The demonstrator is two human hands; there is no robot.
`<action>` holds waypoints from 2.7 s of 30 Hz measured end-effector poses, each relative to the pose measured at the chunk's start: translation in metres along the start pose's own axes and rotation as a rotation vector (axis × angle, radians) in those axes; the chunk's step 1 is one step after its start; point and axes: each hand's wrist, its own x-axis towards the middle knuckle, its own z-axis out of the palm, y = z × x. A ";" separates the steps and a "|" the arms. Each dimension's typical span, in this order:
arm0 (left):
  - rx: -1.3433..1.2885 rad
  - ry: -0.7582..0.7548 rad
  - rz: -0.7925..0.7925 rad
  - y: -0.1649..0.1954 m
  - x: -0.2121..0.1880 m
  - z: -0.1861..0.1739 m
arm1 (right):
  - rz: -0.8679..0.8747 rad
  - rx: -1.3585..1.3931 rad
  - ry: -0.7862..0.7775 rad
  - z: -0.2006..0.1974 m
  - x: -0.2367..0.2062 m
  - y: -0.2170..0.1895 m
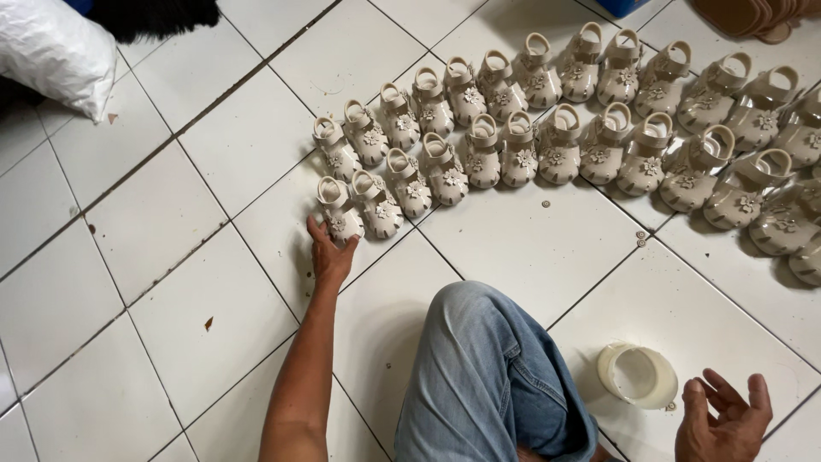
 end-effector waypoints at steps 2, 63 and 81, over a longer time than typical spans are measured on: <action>-0.023 -0.018 -0.028 -0.007 0.004 0.002 | 0.010 0.104 -0.022 0.007 0.001 -0.002; -1.274 -1.608 -0.236 0.179 -0.300 0.200 | 0.196 1.158 -0.835 -0.009 -0.038 -0.006; -0.499 -0.732 1.063 0.200 -0.371 0.173 | 0.158 0.975 -0.235 -0.062 -0.023 -0.062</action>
